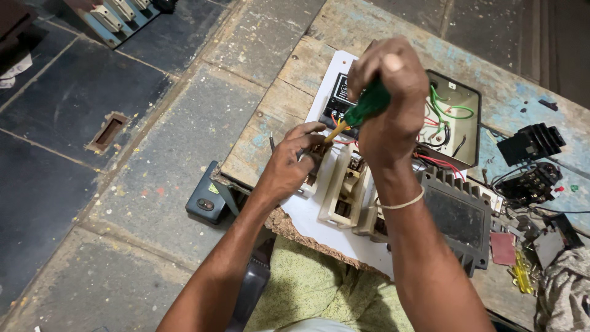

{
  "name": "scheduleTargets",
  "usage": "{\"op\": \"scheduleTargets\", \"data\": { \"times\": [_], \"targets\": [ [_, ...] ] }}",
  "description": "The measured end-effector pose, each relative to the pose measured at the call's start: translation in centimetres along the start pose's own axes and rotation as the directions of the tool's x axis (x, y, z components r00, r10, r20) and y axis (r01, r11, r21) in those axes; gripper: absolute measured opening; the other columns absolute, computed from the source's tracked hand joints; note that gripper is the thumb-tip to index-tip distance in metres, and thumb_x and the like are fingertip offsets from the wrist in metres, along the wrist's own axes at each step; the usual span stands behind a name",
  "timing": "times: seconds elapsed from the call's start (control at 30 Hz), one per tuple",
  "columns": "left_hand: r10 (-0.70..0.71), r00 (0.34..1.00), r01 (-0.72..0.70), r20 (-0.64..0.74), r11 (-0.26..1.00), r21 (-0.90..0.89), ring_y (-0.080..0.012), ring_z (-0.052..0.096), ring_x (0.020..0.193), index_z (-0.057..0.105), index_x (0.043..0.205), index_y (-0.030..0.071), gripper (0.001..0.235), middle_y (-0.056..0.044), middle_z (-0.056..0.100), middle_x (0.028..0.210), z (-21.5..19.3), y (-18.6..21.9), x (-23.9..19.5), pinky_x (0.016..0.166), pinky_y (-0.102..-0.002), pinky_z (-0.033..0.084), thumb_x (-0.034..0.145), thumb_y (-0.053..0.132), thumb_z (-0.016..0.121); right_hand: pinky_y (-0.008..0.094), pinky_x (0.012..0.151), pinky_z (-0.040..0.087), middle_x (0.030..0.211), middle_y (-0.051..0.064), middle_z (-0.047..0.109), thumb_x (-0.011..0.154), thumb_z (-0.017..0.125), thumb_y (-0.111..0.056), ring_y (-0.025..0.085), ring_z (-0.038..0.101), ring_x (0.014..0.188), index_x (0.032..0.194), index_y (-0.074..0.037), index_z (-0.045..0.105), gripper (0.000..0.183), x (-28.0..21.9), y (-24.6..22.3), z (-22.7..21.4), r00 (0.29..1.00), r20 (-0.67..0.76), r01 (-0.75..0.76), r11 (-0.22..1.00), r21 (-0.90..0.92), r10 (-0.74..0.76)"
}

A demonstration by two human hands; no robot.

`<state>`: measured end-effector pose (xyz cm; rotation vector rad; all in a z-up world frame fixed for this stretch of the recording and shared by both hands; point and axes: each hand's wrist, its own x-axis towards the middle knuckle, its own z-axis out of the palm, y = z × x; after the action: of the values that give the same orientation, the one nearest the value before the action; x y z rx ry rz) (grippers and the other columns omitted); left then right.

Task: The person uses a screwdriver to tighten screws on electrical components and manipulates wires within an electrical box and around various relays and fuses on a wooden table.

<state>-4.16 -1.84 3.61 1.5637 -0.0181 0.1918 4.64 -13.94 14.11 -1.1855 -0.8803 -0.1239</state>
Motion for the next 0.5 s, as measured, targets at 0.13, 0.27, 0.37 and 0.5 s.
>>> {"op": "scheduleTargets", "data": {
  "times": [0.13,0.27,0.37,0.5],
  "targets": [
    [0.037,0.997,-0.034,-0.073,0.998,0.049,-0.0209,0.067,0.109,0.074,0.113,0.002,0.026,-0.01,0.066,0.126,0.5,0.4,1.2,0.096,-0.033,0.054,0.089,0.009,0.067,0.035,0.067,0.046,0.082,0.009,0.056,0.101,0.056,-0.036,0.018,0.056,0.073,0.094,-0.006,0.055,0.031,2.3,-0.6,-0.3,0.957,0.282,-0.094,0.991,0.099,0.063],
    [0.039,0.996,-0.03,-0.075,0.992,0.119,-0.0149,0.07,0.08,0.075,0.108,0.001,0.023,-0.007,0.078,0.091,0.1,0.0,2.7,0.073,-0.031,0.056,0.093,0.018,0.069,0.033,0.049,0.038,0.063,0.006,0.05,0.1,0.055,-0.036,0.014,0.046,0.051,0.074,-0.007,0.052,0.04,4.9,-1.0,-0.6,0.761,0.635,-0.39,0.878,0.279,0.137],
    [0.137,0.989,-0.13,-0.054,0.985,0.118,-0.0131,0.07,0.08,0.075,0.108,0.002,0.022,-0.006,0.077,0.091,-0.1,-1.1,3.0,0.07,-0.029,0.056,0.096,0.018,0.068,0.03,0.036,0.029,0.051,0.0,0.038,0.106,0.056,-0.035,0.01,0.032,0.039,0.064,-0.01,0.045,0.05,4.4,-0.6,-0.3,0.783,0.581,-0.45,0.846,0.285,0.221],
    [0.245,0.969,-0.241,-0.038,0.966,0.088,-0.0141,0.071,0.082,0.076,0.106,0.002,0.018,-0.007,0.075,0.09,0.0,-2.7,3.3,0.073,-0.03,0.055,0.1,0.018,0.069,0.028,0.033,0.024,0.052,-0.001,0.037,0.108,0.055,-0.037,0.01,0.028,0.038,0.066,-0.013,0.039,0.052,1.6,1.1,1.1,0.979,0.065,-0.199,0.972,0.121,0.193]
  ]
}}
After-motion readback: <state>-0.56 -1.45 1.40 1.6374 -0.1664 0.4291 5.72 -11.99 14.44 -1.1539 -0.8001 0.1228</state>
